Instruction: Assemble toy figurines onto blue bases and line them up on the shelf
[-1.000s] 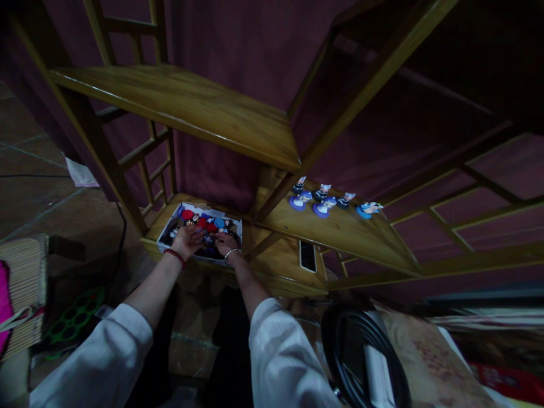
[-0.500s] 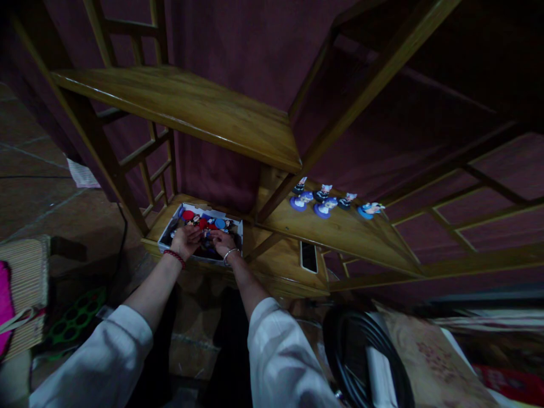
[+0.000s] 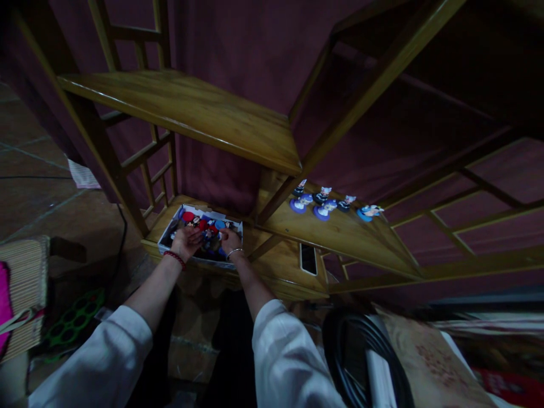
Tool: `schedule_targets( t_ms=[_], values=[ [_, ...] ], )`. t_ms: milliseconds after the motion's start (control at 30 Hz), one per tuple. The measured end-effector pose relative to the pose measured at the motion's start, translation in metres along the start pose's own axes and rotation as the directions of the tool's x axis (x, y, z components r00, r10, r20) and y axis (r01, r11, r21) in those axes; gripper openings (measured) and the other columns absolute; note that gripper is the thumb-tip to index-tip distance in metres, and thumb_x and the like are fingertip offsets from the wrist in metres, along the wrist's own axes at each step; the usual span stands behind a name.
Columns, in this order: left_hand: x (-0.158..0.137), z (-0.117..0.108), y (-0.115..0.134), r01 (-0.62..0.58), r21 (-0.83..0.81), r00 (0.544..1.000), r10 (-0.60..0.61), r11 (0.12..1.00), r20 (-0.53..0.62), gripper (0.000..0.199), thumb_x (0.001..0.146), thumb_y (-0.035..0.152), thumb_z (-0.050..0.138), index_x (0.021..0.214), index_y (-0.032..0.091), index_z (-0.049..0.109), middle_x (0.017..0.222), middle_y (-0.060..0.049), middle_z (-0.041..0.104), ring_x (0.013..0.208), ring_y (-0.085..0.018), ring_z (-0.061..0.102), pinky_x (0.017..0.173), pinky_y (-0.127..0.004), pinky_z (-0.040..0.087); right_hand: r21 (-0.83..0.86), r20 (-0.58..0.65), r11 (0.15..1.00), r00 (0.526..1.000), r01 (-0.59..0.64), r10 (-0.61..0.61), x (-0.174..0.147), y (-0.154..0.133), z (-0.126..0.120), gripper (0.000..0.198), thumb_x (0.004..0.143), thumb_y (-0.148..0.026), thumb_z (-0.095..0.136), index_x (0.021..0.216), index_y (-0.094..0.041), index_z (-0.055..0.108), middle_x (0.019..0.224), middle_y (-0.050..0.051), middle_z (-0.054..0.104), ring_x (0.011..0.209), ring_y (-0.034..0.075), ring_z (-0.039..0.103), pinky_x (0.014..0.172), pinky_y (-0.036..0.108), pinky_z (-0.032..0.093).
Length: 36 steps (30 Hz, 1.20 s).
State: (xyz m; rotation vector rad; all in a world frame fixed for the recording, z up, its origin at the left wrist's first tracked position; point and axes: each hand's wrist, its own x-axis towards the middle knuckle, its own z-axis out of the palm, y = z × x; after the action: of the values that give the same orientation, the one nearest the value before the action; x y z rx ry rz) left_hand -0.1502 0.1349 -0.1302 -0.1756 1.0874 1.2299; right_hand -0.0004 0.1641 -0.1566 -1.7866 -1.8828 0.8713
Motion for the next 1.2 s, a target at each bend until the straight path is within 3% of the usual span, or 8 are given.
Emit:
schedule_targets(
  t_ms=[167, 433, 700, 833, 1033, 1200],
  values=[
    [-0.006, 0.002, 0.002, 0.013, 0.046, 0.999, -0.012, 0.999, -0.031, 0.011, 0.069, 0.024, 0.045, 0.061, 0.018, 0.049, 0.072, -0.006, 0.056, 0.08, -0.019, 0.052, 0.068, -0.031, 0.038, -0.098, -0.098, 0.994, 0.995, -0.045, 0.036, -0.001, 0.0, -0.015, 0.031, 0.074, -0.009, 0.039, 0.093, -0.017, 0.062, 0.094, 0.003, 0.063, 0.089, 0.013, 0.057, 0.085, 0.026, 0.042],
    [-0.008, 0.004, 0.002, 0.048, 0.094, 0.999, -0.047, 0.994, -0.016, 0.013, 0.067, 0.018, 0.043, 0.056, 0.017, 0.049, 0.07, -0.006, 0.061, 0.083, -0.019, 0.055, 0.086, -0.038, 0.032, -0.246, -0.001, 0.968, 0.999, -0.049, 0.05, -0.004, -0.003, -0.01, 0.03, 0.075, -0.011, 0.043, 0.098, -0.019, 0.061, 0.097, 0.004, 0.062, 0.09, 0.014, 0.056, 0.084, 0.024, 0.041],
    [-0.008, 0.003, 0.001, 0.05, 0.123, 0.998, -0.053, 0.991, 0.022, 0.01, 0.066, 0.015, 0.043, 0.06, 0.018, 0.051, 0.067, -0.005, 0.064, 0.088, -0.02, 0.057, 0.089, -0.04, 0.032, -0.277, 0.046, 0.96, 0.998, -0.032, 0.047, -0.003, 0.0, -0.008, 0.032, 0.076, -0.012, 0.043, 0.104, -0.019, 0.059, 0.103, 0.005, 0.06, 0.095, 0.014, 0.054, 0.087, 0.023, 0.039],
    [-0.007, 0.003, 0.001, 0.05, 0.143, 0.998, -0.054, 0.988, 0.023, 0.012, 0.067, 0.016, 0.043, 0.061, 0.017, 0.053, 0.073, -0.007, 0.065, 0.092, -0.022, 0.057, 0.092, -0.043, 0.028, -0.18, 0.072, 0.984, 0.997, -0.002, 0.016, -0.001, 0.006, -0.01, 0.032, 0.076, -0.011, 0.043, 0.102, -0.018, 0.059, 0.096, 0.004, 0.062, 0.089, 0.013, 0.056, 0.084, 0.024, 0.042],
    [-0.005, 0.002, 0.0, 0.046, 0.16, 0.998, -0.052, 0.986, 0.029, 0.012, 0.067, 0.015, 0.044, 0.061, 0.016, 0.054, 0.076, -0.008, 0.065, 0.094, -0.021, 0.056, 0.093, -0.042, 0.027, 0.15, 0.135, 0.988, 0.991, -0.025, 0.004, 0.001, 0.01, -0.006, 0.038, 0.075, -0.001, 0.036, 0.104, -0.018, 0.055, 0.097, 0.004, 0.063, 0.09, 0.01, 0.058, 0.079, 0.023, 0.046],
    [-0.006, 0.002, 0.0, 0.051, 0.167, 0.997, -0.06, 0.985, 0.05, 0.011, 0.067, 0.015, 0.045, 0.064, 0.016, 0.055, 0.075, -0.007, 0.065, 0.095, -0.02, 0.055, 0.09, -0.039, 0.031, 0.194, 0.154, 0.98, 0.988, -0.051, 0.021, 0.003, 0.011, 0.006, 0.046, 0.07, 0.003, 0.036, 0.107, -0.019, 0.053, 0.105, 0.005, 0.06, 0.084, 0.01, 0.06, 0.075, 0.023, 0.048]
  ],
)
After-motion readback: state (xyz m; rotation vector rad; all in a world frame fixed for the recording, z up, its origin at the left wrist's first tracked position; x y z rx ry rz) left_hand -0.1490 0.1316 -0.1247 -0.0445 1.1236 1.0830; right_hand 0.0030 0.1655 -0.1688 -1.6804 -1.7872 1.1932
